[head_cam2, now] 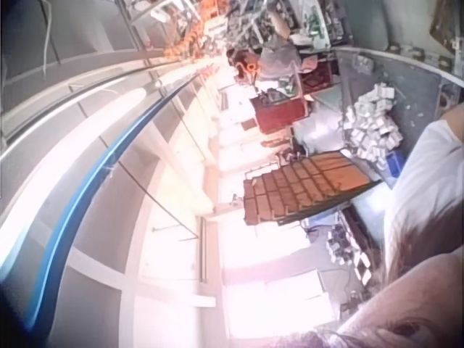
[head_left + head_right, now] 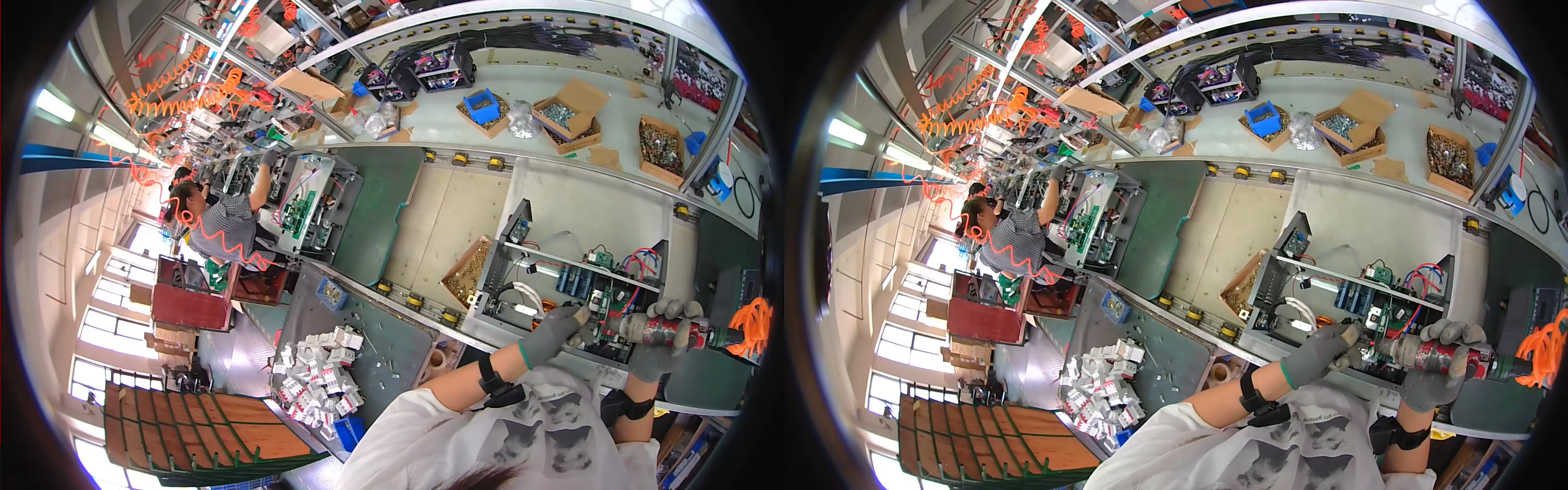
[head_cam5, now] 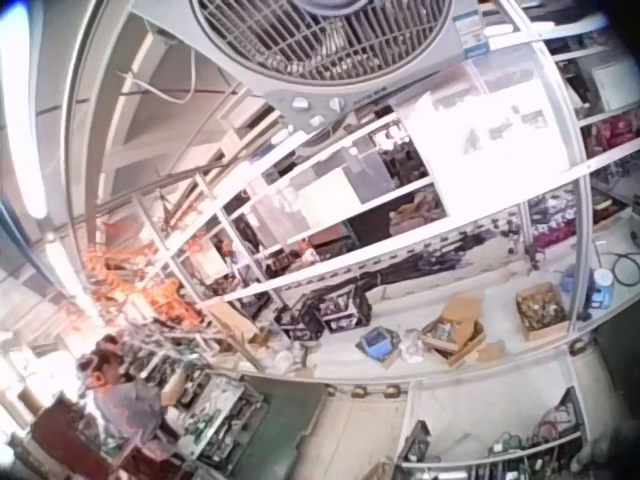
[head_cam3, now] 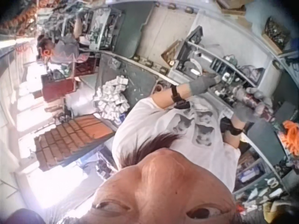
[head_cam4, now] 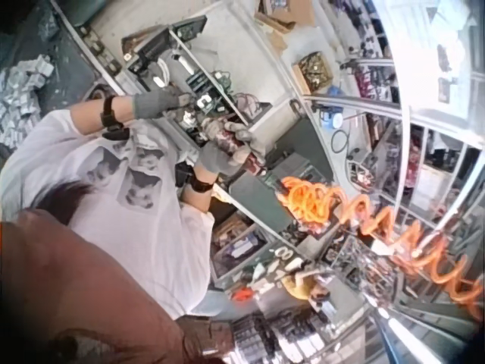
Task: Assemble an electronic inverter by placing components and securing them with a power screwdriver.
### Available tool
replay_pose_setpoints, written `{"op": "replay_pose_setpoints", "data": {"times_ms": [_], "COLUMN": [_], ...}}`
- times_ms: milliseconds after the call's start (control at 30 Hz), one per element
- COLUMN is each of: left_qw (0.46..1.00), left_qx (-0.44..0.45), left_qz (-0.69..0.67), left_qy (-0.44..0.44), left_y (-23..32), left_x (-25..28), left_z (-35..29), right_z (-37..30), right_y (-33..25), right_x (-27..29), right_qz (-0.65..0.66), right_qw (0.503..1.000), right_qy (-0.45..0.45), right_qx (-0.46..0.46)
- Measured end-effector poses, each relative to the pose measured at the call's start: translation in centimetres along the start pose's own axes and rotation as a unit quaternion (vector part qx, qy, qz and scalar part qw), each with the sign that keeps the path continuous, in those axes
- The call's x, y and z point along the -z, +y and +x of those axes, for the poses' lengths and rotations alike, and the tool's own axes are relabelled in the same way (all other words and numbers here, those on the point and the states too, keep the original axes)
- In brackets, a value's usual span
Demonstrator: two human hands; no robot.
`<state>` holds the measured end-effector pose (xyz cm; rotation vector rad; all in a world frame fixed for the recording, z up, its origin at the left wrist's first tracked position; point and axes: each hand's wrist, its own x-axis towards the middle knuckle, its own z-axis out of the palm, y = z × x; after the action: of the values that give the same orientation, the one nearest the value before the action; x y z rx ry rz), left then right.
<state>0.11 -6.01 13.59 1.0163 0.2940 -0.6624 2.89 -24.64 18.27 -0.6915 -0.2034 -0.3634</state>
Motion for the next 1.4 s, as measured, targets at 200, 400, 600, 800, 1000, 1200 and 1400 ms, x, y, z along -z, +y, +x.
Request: {"op": "replay_pose_setpoints", "data": {"times_ms": [200, 400, 600, 800, 1000, 1200, 1400], "left_qw": [0.970, 0.998, 0.998, 0.998, 0.999, 0.998, 0.771], "left_qx": [-0.162, -0.003, 0.003, -0.025, 0.008, 0.046, -0.154], "left_qz": [0.174, -0.050, -0.002, 0.001, -0.003, -0.019, 0.525], "left_qy": [0.047, 0.040, 0.057, 0.058, 0.042, -0.029, 0.326], "left_y": [-0.9, -0.5, -0.2, 0.4, 0.5, 1.0, 2.3], "left_x": [0.0, -0.2, 0.2, -0.8, -0.6, 0.0, 7.5], "left_z": [-0.3, -0.6, -0.7, -1.9, -2.0, -1.1, 1.3], "right_z": [0.0, -0.3, -0.6, -1.0, -1.1, -1.1, -0.1], "right_y": [0.0, 0.5, 0.4, 0.5, 0.3, 0.7, -1.0], "right_x": [-0.3, 0.2, -0.5, -0.2, -0.2, -0.7, 0.6], "right_qz": [0.018, 0.022, 0.039, 0.033, 0.040, 0.025, -0.009], "right_qw": [1.000, 1.000, 0.999, 0.999, 0.998, 0.998, 0.995], "right_qy": [0.008, 0.011, 0.004, 0.036, 0.038, 0.065, 0.099], "right_qx": [-0.013, -0.008, -0.007, -0.011, -0.011, -0.002, 0.000]}}
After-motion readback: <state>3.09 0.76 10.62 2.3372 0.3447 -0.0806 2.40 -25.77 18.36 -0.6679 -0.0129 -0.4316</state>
